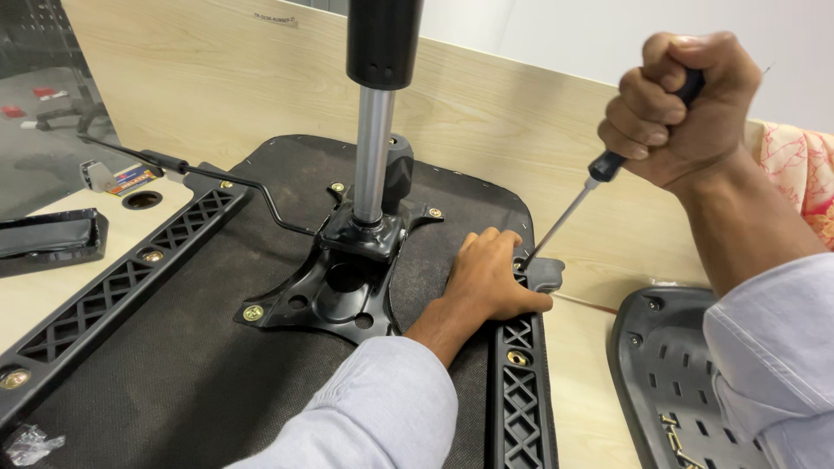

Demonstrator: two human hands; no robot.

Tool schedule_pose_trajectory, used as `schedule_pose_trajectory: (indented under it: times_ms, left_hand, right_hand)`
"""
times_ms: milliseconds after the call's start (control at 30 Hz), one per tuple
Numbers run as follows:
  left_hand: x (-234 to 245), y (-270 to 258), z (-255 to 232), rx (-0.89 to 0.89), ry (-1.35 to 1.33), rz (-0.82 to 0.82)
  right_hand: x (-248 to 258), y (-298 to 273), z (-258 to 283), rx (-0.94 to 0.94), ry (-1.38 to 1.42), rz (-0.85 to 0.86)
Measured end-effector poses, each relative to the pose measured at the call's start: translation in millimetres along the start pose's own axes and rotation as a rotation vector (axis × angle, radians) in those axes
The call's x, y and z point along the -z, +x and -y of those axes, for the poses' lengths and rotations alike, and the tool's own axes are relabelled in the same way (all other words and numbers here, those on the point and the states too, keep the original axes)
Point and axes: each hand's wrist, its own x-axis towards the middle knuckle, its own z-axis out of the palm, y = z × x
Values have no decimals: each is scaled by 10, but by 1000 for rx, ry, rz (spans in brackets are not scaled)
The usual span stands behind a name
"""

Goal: The person uses a screwdriver to tighten screws into a black plastic frame attached to an inverted chair base. The hands hold the frame steady while turning the screwdriver repeatedly to secure the fasteners.

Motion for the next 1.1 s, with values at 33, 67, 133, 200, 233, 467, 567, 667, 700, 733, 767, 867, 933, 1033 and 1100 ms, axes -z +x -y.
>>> schedule_pose_trajectory:
  times_ms: [33,67,133,200,233,467,567,667,700,733,767,867,933,1033,1100]
  left_hand:
    - [8,3,1,2,-4,-6]
    - [6,-6,-5,-2,-2,2]
    - [11,-22,-1,-2,-2,4]
    - [-6,-19,19,23,-14,28]
    - [-26,-12,32,33,-20,44]
    - [-128,707,428,-102,-169,383]
    - [-318,1085,563,-335,-32,449]
    - [-484,1333,536,-445,142,519]
    - [-493,1388,494,-422,203,571]
    - [-478,1431,440,-398,265,622]
    - [-453,1449,381,-373,325,659]
    - [-359,1393,152,-257,458,746]
    - [-280,1302,-17,-128,492,749]
    - [-137,1229,-215,-119,589,824]
    - [-58,1224,-285,-193,625,852]
  right_hand:
    - [6,15,-3,-5,-21,1]
    - [-7,51,-34,-1,-62,-39]
    - [-73,139,-98,12,-130,-138]
    - [-126,123,-136,43,-183,-283]
    - [-142,102,-128,50,-179,-312]
    - [-170,-180,-61,110,-158,-446]
    - [-184,-283,-52,138,-173,-486]
    - [-230,-342,-31,145,-187,-497]
    - [-251,-327,-23,142,-186,-489]
    - [-273,-309,-15,147,-216,-492]
    - [-297,-301,-25,147,-241,-497]
    - [-344,-268,-59,164,-320,-504]
    - [-361,-229,-71,183,-365,-501]
    - [-368,-193,-99,217,-435,-528]
    - [-366,-196,-136,247,-503,-585]
